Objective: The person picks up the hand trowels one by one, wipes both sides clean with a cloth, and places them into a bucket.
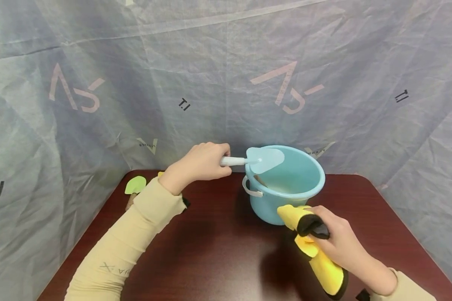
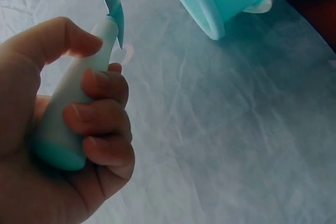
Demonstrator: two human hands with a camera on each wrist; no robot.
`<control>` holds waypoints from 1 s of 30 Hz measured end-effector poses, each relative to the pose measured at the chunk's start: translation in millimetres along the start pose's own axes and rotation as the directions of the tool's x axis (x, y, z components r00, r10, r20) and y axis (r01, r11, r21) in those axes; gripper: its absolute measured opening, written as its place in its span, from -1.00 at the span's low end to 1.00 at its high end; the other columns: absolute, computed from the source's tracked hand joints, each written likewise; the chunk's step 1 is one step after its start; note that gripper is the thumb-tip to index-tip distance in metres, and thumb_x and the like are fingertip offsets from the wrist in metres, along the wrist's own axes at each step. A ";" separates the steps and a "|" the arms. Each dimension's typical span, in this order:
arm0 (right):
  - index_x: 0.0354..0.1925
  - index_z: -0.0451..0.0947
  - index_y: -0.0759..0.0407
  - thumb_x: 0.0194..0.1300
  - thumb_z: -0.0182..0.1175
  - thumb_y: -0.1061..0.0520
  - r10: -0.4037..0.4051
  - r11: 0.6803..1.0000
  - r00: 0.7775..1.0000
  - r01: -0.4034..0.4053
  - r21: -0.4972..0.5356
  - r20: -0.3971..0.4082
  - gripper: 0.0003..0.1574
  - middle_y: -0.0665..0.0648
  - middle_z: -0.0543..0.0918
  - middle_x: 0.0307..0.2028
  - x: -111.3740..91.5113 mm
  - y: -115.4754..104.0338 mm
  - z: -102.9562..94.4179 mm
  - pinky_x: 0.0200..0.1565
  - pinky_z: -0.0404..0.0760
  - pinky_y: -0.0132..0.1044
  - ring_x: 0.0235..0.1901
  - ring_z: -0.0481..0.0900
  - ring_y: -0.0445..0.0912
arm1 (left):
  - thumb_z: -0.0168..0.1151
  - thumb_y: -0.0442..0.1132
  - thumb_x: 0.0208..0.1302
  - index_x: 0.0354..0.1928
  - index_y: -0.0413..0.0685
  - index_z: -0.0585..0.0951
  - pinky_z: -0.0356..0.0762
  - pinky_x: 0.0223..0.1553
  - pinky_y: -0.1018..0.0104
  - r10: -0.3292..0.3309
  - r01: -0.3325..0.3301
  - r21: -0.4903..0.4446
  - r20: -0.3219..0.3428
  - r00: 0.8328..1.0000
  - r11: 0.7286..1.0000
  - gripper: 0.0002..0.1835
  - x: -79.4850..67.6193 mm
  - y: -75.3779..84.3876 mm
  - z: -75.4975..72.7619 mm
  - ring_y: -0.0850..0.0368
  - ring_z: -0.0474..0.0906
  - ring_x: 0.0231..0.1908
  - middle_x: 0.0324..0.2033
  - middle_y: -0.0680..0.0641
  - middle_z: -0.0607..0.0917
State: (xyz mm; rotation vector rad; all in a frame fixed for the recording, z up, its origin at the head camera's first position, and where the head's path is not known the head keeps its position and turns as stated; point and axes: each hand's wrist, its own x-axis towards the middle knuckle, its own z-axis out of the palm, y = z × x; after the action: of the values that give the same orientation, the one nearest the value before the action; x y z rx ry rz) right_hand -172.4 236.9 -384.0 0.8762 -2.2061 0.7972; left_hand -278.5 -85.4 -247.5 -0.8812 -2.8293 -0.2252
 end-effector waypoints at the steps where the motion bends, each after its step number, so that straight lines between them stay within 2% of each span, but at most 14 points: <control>1: -0.06 0.52 0.08 0.09 0.35 0.16 -0.021 1.000 1.000 0.021 -0.004 0.006 -0.59 -0.06 0.58 -0.20 -0.4 0.5 2.1 -0.20 0.40 -0.59 -0.22 0.50 -0.33 | 0.18 -0.14 0.00 -0.34 0.03 0.50 0.34 -0.50 0.25 0.006 -0.005 -0.007 0.007 1.000 1.000 -0.84 3.8 2.3 -0.4 0.11 0.43 -0.52 -0.57 0.07 0.52; 2: -0.03 0.52 0.09 0.20 0.27 0.06 -0.037 0.999 0.999 0.037 -0.011 0.009 -0.64 -0.05 0.58 -0.16 -1.0 0.7 4.3 -0.14 0.39 -0.60 -0.16 0.49 -0.33 | 0.17 -0.14 0.01 -0.34 0.03 0.50 0.35 -0.49 0.25 0.010 -0.009 -0.014 0.015 1.000 1.000 -0.84 7.5 4.5 -0.6 0.11 0.43 -0.51 -0.56 0.07 0.52; 4: -0.01 0.52 0.11 0.35 0.05 -0.11 -0.071 0.997 0.997 0.071 -0.020 0.004 -0.59 -0.03 0.57 -0.13 -1.5 0.9 9.0 -0.05 0.34 -0.60 -0.08 0.46 -0.29 | 0.16 -0.16 0.03 -0.33 0.02 0.50 0.35 -0.48 0.26 0.018 -0.017 -0.029 0.025 1.000 0.999 -0.85 15.2 8.2 -0.6 0.11 0.43 -0.51 -0.55 0.06 0.53; 6: -0.03 0.53 0.15 0.40 -0.12 -0.16 -0.106 0.994 0.994 0.106 -0.022 -0.010 -0.50 -0.03 0.58 -0.14 -1.1 0.7 14.1 0.03 0.27 -0.59 -0.05 0.44 -0.24 | 0.15 -0.18 0.05 -0.32 0.02 0.50 0.36 -0.47 0.28 0.025 -0.023 -0.044 0.030 0.999 0.999 -0.87 22.8 11.4 -0.3 0.12 0.43 -0.50 -0.53 0.05 0.53; 12: -0.11 0.56 0.24 0.40 -0.09 -0.07 -0.289 0.956 0.956 0.285 -0.065 -0.057 -0.54 0.02 0.60 -0.20 2.4 2.1 26.8 0.03 0.22 -0.40 -0.15 0.48 -0.09 | 0.12 -0.21 0.14 -0.28 -0.01 0.53 0.39 -0.43 0.31 0.044 -0.042 -0.055 0.037 0.998 0.998 -0.89 42.9 20.6 3.5 0.12 0.45 -0.48 -0.47 0.04 0.57; 17: -0.14 0.57 0.26 0.37 -0.08 -0.02 -0.373 0.925 0.926 0.367 -0.096 -0.055 -0.57 0.04 0.61 -0.23 3.5 1.8 30.6 0.04 0.26 -0.34 -0.21 0.51 -0.07 | 0.09 -0.24 0.18 -0.23 -0.03 0.56 0.38 -0.38 0.34 0.048 -0.044 -0.057 0.071 0.996 0.997 -0.86 55.4 28.1 9.9 0.12 0.46 -0.43 -0.41 0.05 0.58; 21: -0.12 0.57 0.26 0.29 -0.11 0.09 -0.399 0.913 0.917 0.395 -0.100 -0.025 -0.60 0.06 0.61 -0.21 2.5 3.3 31.4 0.10 0.25 -0.37 -0.20 0.51 -0.04 | 0.11 -0.22 0.22 -0.20 -0.04 0.61 0.39 -0.36 0.37 0.067 -0.061 -0.064 0.085 0.994 0.996 -0.84 64.3 34.6 17.4 0.14 0.47 -0.40 -0.37 0.05 0.60; 25: -0.08 0.56 0.27 0.09 -0.13 0.20 -0.412 0.907 0.911 0.412 -0.088 0.012 -0.53 0.07 0.60 -0.19 1.4 5.4 31.9 0.12 0.24 -0.37 -0.18 0.51 -0.02 | 0.18 -0.17 0.26 -0.15 -0.06 0.64 0.42 -0.36 0.38 0.080 -0.071 -0.084 0.111 0.991 0.994 -0.81 71.6 41.5 26.3 0.15 0.48 -0.41 -0.34 0.03 0.63; 30: -0.09 0.56 0.25 0.11 -0.20 0.21 -0.424 0.901 0.905 0.424 -0.095 0.026 -0.51 0.05 0.59 -0.18 1.1 4.3 33.6 0.08 0.27 -0.35 -0.19 0.50 -0.04 | 0.25 -0.13 0.23 -0.22 -0.03 0.68 0.42 -0.29 0.39 0.105 -0.096 -0.073 0.125 0.987 0.993 -0.83 79.6 46.9 40.9 0.21 0.49 -0.40 -0.38 0.06 0.66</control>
State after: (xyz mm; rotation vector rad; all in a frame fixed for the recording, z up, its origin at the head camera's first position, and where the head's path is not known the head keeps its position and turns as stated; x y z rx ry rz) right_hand -187.1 215.1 -405.3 1.2511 -1.9329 0.4704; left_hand -320.9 4.3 -266.5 -1.0869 -2.8995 -0.2591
